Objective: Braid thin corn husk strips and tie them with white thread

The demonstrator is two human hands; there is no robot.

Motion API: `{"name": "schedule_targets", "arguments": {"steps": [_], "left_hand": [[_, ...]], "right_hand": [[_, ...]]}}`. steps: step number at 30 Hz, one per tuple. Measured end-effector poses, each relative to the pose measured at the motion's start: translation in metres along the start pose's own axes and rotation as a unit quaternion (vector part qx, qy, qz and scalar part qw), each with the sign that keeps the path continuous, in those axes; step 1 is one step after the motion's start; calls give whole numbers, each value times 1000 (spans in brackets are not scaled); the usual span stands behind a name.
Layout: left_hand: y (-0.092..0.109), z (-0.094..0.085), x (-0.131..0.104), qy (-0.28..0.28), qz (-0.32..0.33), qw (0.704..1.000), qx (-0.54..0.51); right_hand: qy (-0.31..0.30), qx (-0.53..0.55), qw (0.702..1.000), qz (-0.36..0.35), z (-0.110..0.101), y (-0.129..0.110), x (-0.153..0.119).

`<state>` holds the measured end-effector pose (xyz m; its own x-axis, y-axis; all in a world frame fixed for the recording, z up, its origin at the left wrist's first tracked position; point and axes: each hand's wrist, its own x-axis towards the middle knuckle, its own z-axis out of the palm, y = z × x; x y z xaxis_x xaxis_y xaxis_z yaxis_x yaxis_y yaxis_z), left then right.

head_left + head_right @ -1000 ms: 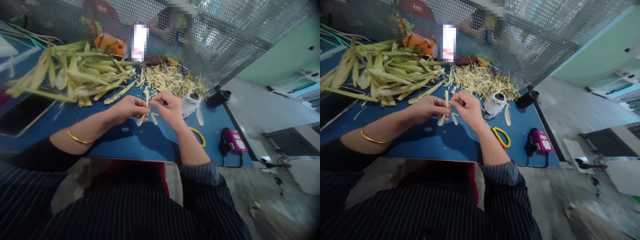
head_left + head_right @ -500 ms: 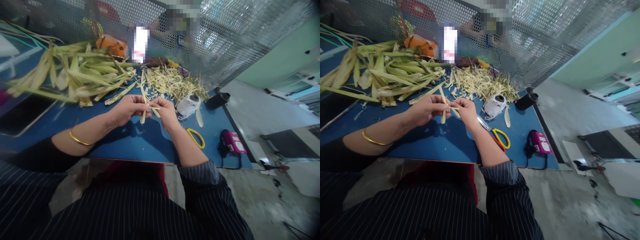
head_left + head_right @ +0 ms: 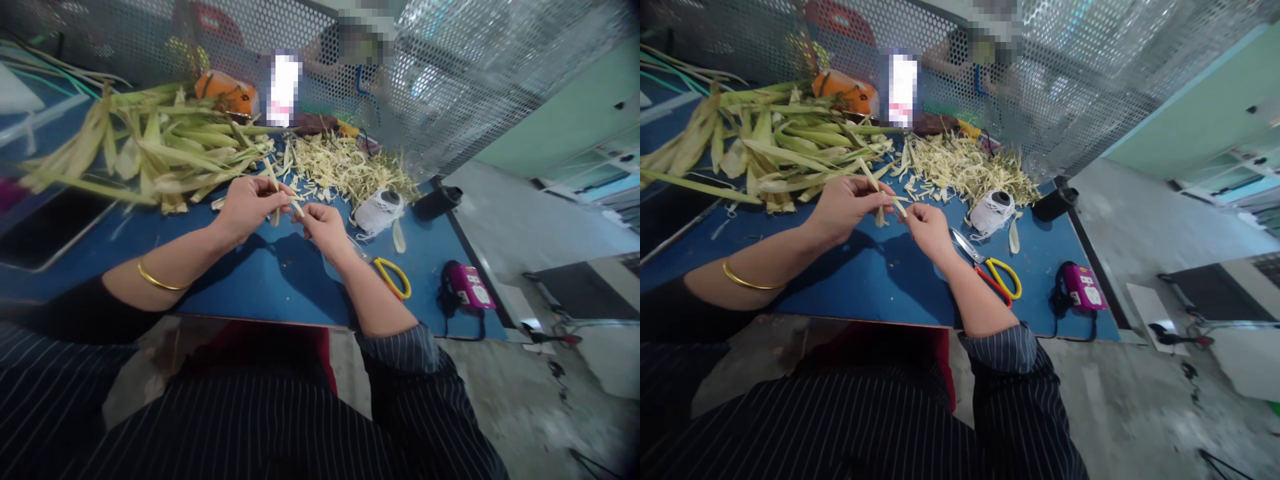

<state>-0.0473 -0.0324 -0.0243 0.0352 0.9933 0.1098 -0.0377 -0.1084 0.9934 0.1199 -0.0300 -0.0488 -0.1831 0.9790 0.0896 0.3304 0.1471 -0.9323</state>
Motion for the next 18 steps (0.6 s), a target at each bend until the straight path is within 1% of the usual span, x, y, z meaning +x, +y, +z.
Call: {"name": "schedule_targets", "arguments": {"steps": [2, 4, 6, 8, 10, 12, 15, 18], "left_hand": [[-4, -2, 4, 33, 43, 998, 43], [-9, -4, 7, 49, 79, 992, 79], [-14, -7, 10, 57, 94, 987, 115], [-17, -9, 12, 47, 95, 983, 153], [-16, -10, 11, 14, 91, 978, 187], [-12, -9, 8, -45, 73, 977, 194], [-4, -5, 3, -151, 19, 979, 137], [1, -2, -1, -231, -14, 969, 81]], "right_hand": [[13, -55, 998, -35, 5, -1, -4], [26, -103, 990, -92, 11, -4, -10], [34, -151, 973, -170, 15, -8, -17], [37, -205, 946, -247, 15, -12, -23], [40, -244, 921, -300, 11, -16, -25], [56, -248, 912, -323, 2, -19, -23], [86, -196, 921, -325, -10, -20, -15], [95, -136, 939, -300, -18, -17, -6]]}}
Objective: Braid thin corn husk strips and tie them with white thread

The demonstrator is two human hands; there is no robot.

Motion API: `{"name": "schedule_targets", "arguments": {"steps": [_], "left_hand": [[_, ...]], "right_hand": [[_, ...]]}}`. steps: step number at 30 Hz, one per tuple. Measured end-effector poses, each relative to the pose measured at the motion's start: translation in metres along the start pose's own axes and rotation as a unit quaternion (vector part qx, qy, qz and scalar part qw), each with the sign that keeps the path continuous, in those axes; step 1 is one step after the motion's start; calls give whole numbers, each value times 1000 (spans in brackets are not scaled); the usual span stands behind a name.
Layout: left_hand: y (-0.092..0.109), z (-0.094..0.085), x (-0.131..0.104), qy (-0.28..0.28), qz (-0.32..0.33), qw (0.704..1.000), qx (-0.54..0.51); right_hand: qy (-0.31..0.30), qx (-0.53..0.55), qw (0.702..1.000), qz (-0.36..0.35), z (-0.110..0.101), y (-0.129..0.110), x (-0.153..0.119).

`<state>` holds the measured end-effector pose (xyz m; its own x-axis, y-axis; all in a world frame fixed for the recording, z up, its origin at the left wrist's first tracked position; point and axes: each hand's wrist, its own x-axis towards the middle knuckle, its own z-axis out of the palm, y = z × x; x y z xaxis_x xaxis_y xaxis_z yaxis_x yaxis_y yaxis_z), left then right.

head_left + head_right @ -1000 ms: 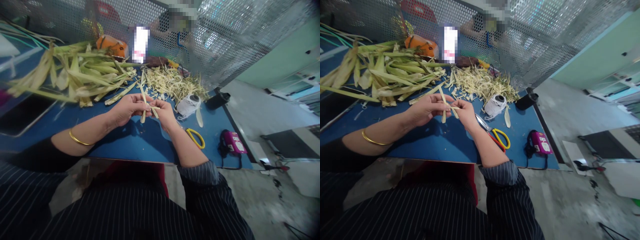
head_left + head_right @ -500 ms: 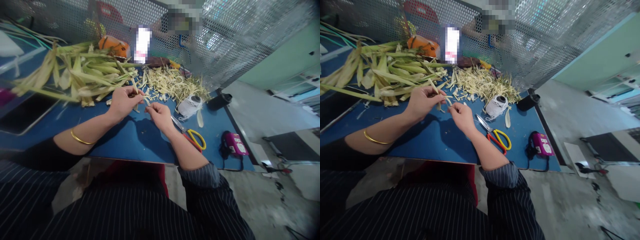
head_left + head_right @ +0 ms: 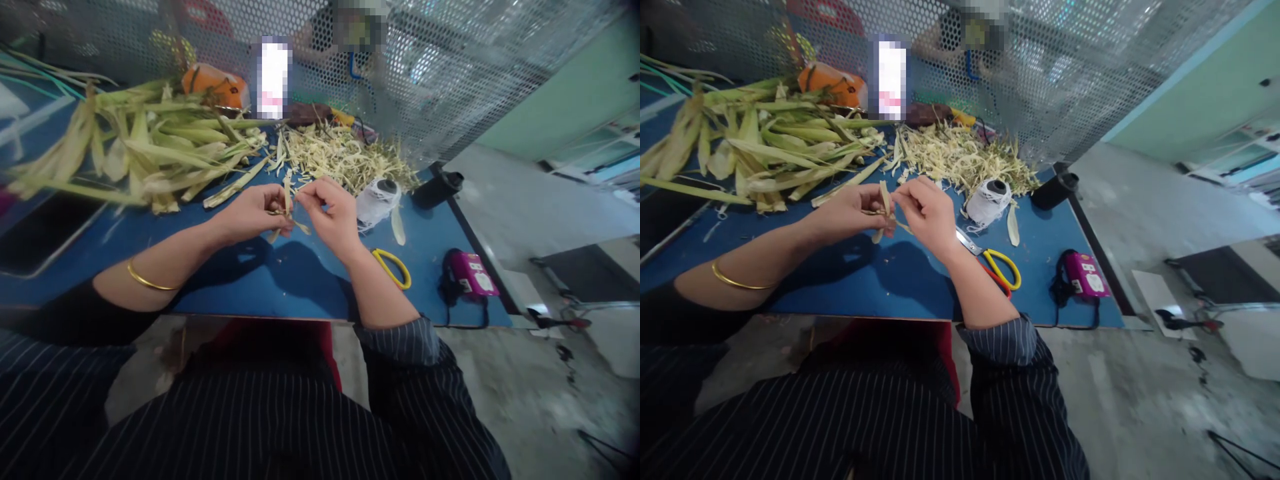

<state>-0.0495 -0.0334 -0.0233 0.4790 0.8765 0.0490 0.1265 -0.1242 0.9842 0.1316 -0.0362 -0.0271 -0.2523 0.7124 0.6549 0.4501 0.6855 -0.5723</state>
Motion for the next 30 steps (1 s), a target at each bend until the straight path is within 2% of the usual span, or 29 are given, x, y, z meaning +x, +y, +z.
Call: {"name": "schedule_targets", "arguments": {"steps": [4, 8, 13, 19, 22, 24, 27, 30], "left_hand": [[0, 0, -2, -62, 13, 997, -42], [-2, -1, -3, -51, 40, 995, -79], [-1, 0, -4, 11, 23, 997, -73], [-7, -2, 3, 140, 40, 988, -45], [-11, -3, 8, 212, 46, 976, -14], [-14, -4, 11, 243, 46, 969, -7], [-14, -5, 12, 269, 46, 962, -12], [-14, -4, 11, 266, 42, 963, -10]], "right_hand": [[-15, 108, 987, 115, 4, 11, 3], [-29, 205, 953, 223, 13, 19, 1], [-86, 261, 909, 312, 20, 19, -3], [-117, 220, 907, 339, 22, 19, -5], [-121, 197, 917, 325, 26, 15, -8], [-112, 151, 942, 280, 29, 9, -11], [-78, 56, 983, 156, 31, -3, -16], [-73, -28, 997, 17, 30, -10, -18]]}}
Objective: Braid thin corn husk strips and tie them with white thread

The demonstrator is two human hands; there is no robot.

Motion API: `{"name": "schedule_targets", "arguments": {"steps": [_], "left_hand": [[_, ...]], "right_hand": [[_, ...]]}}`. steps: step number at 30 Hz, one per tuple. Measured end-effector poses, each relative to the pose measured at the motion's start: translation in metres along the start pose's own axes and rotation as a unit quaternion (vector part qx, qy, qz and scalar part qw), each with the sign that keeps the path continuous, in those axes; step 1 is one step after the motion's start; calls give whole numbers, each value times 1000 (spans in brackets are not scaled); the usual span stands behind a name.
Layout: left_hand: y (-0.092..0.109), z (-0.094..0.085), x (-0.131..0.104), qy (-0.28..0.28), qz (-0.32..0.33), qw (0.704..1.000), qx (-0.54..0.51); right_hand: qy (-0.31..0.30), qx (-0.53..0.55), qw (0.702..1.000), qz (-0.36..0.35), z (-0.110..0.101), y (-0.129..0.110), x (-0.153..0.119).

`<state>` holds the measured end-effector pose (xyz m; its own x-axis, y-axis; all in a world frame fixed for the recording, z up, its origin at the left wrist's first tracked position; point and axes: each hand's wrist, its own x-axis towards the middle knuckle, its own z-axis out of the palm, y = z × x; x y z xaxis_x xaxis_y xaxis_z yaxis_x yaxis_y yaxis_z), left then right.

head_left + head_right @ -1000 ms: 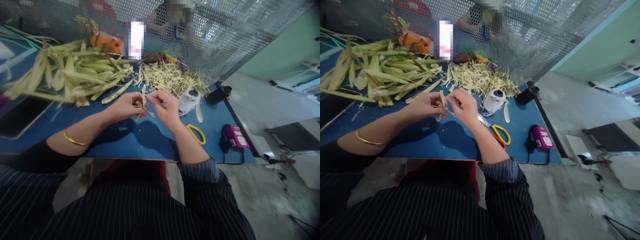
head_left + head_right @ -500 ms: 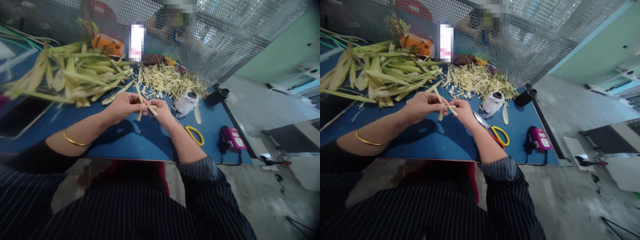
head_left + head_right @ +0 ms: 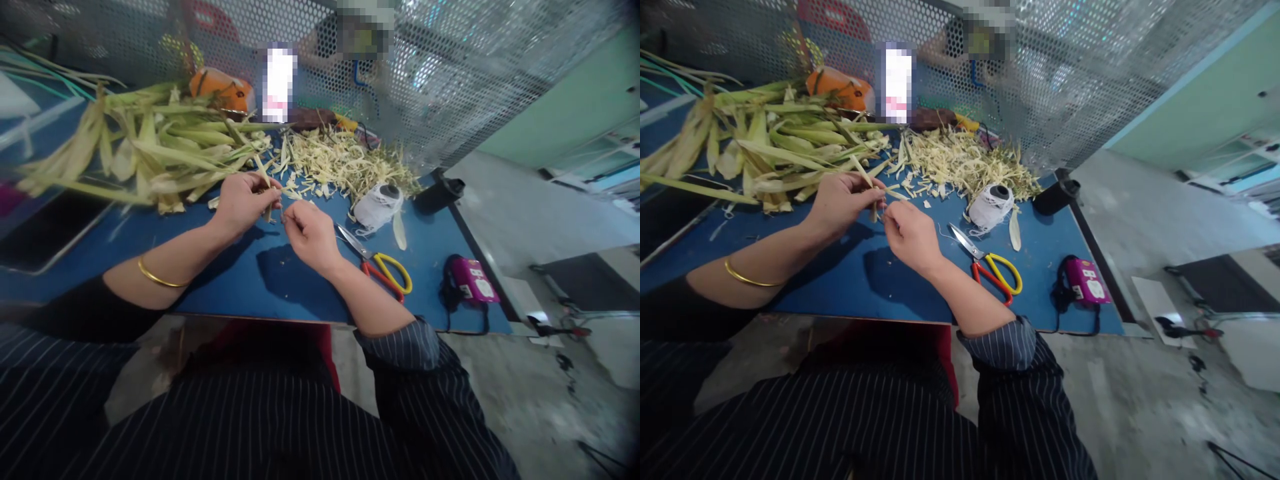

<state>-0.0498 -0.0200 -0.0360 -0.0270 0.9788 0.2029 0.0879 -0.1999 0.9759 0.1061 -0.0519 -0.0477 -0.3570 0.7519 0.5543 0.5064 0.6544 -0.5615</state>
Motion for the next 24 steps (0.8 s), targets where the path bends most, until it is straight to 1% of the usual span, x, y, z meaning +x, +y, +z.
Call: {"name": "schedule_targets", "arguments": {"steps": [2, 3, 5, 8, 10, 12, 14, 16, 20, 24], "left_hand": [[0, 0, -1, -18, -4, 1000, 10], [-1, -1, -1, -32, -10, 999, 14], [0, -2, -2, -71, -32, 997, 7], [5, -4, -3, -144, -83, 986, -25], [9, -5, -4, -175, -107, 978, -36], [13, -6, -6, -198, -124, 971, -40], [15, -6, -8, -222, -131, 966, -34], [15, -5, -10, -236, -121, 964, -17], [16, -3, -11, -232, -95, 968, -4], [17, -2, -12, -242, -108, 964, -7]], "right_hand": [[-22, -34, 998, -50, -3, -1, 0], [-30, -36, 997, -58, -6, 0, 0], [-25, -20, 998, -55, -11, 2, 3], [12, 17, 999, -28, -21, 7, 8], [29, 40, 999, -4, -27, 8, 11], [29, 67, 997, 27, -32, 10, 14], [17, 92, 994, 57, -35, 10, 16], [-3, 107, 991, 74, -37, 9, 16], [-39, 123, 989, 74, -40, 9, 17], [-47, 132, 987, 84, -43, 11, 18]]}}
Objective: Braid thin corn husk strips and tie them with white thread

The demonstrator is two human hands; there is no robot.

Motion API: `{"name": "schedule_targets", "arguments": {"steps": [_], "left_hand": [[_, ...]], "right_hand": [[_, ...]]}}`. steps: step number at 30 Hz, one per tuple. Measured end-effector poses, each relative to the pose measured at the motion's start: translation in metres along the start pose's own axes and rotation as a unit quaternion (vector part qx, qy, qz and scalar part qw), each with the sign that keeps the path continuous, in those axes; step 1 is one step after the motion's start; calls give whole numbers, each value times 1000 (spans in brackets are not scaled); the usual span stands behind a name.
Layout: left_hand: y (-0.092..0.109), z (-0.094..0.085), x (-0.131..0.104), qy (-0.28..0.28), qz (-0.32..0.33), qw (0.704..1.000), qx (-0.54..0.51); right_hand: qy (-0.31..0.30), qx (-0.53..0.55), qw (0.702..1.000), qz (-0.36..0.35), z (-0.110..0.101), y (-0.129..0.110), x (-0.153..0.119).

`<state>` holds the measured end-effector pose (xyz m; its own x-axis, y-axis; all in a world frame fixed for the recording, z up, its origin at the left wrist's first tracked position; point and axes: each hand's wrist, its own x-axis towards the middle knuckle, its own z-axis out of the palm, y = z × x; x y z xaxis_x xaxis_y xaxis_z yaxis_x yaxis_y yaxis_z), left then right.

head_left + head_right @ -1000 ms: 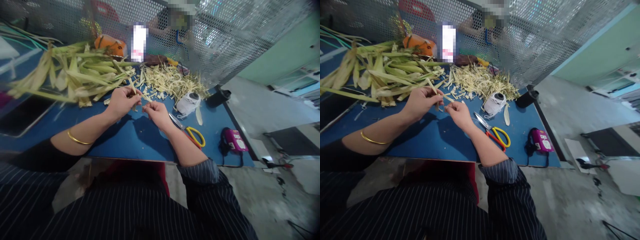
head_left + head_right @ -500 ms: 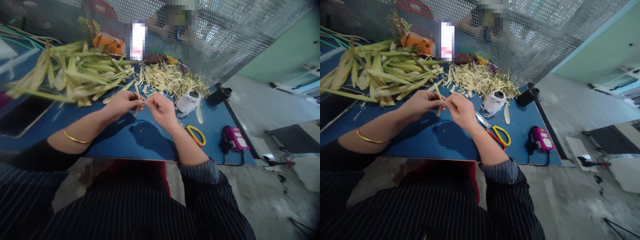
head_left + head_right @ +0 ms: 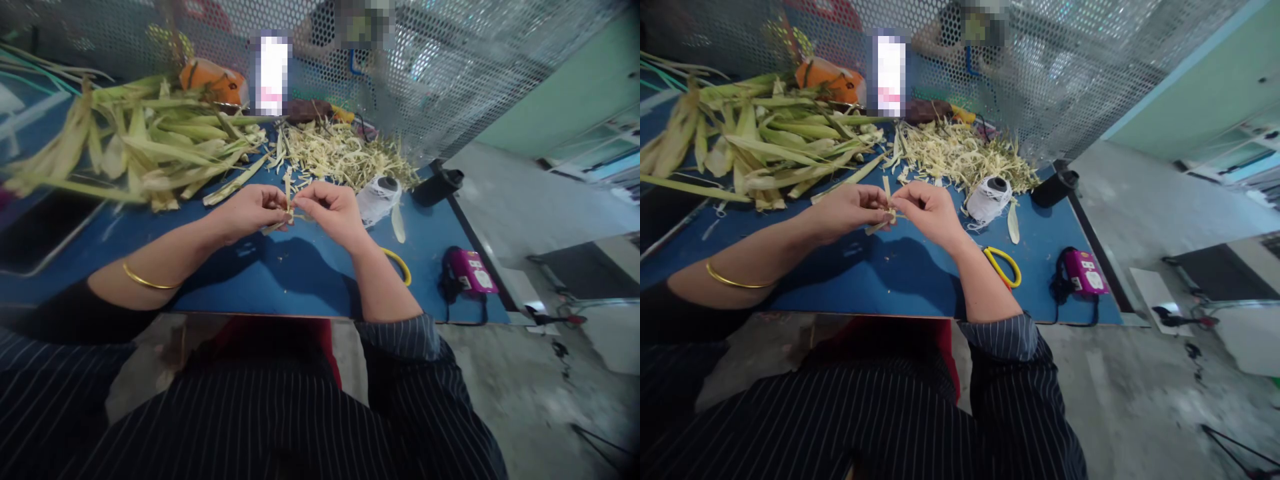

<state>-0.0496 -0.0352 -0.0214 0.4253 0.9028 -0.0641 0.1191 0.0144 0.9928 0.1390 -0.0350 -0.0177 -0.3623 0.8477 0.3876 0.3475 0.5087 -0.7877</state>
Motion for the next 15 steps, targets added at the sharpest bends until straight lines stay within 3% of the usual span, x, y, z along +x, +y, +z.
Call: {"name": "schedule_targets", "arguments": {"steps": [5, 10, 15], "left_hand": [[3, 0, -4, -49, -4, 999, -15], [1, -3, -4, -92, 50, 994, -35], [-4, -5, -1, -26, 85, 996, 1]], "right_hand": [[22, 35, 999, 36, -2, 4, 3], [35, 112, 986, 119, 4, 17, 7], [14, 149, 969, 199, 11, 29, 8]]}}
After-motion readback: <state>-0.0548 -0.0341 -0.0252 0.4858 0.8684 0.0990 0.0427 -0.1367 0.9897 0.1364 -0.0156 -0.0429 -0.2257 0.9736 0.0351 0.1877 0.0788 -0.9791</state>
